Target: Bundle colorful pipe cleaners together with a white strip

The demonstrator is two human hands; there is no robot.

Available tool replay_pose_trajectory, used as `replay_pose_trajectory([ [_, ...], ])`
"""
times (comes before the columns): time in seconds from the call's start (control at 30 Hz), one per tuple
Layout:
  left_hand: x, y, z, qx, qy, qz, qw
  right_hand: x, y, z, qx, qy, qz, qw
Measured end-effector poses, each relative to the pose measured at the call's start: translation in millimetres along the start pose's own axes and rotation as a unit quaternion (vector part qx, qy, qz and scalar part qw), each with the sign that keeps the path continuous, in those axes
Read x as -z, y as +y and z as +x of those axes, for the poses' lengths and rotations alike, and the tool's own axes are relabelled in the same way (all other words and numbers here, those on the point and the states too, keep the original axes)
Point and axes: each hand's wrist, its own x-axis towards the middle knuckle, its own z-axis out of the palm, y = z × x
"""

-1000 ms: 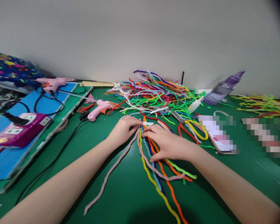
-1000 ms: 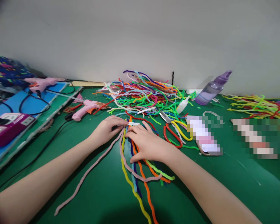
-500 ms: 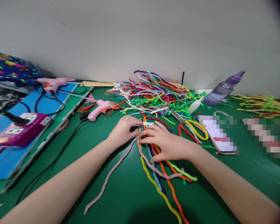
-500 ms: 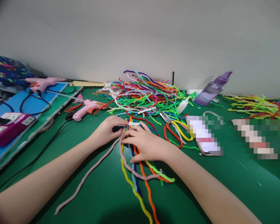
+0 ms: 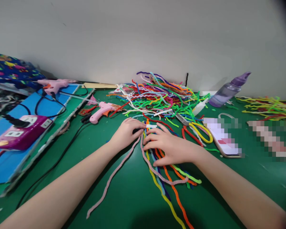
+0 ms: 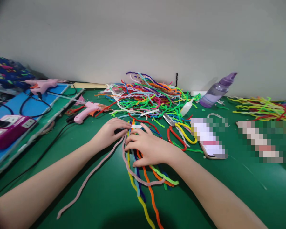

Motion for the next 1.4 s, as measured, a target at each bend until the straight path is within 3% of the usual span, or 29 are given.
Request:
replay_pose_trajectory([
  [0.43, 1.4, 0.2, 0.2, 0.003, 0.009, -0.012, 1.0, -9.1, 3.6, 2.4, -0.024, 0.028, -0.082, 0.996],
  [0.87, 3.0, 4.3, -0.3, 0.003, 0.013, -0.026, 1.0, -4.5, 5.5, -0.3, -0.034, 0.013, -0.065, 0.997],
  [1.23, 1.8, 2.6, -0.6, -0.003, 0.005, -0.03, 1.0, -5.0, -14.0, 2.3, 0.018, 0.012, -0.075, 0.997],
  [1.4, 1.1, 2.8, 0.2, -0.003, 0.014, -0.032, 0.999, -10.2, -21.6, 4.2, 0.063, -0.017, -0.089, 0.994],
])
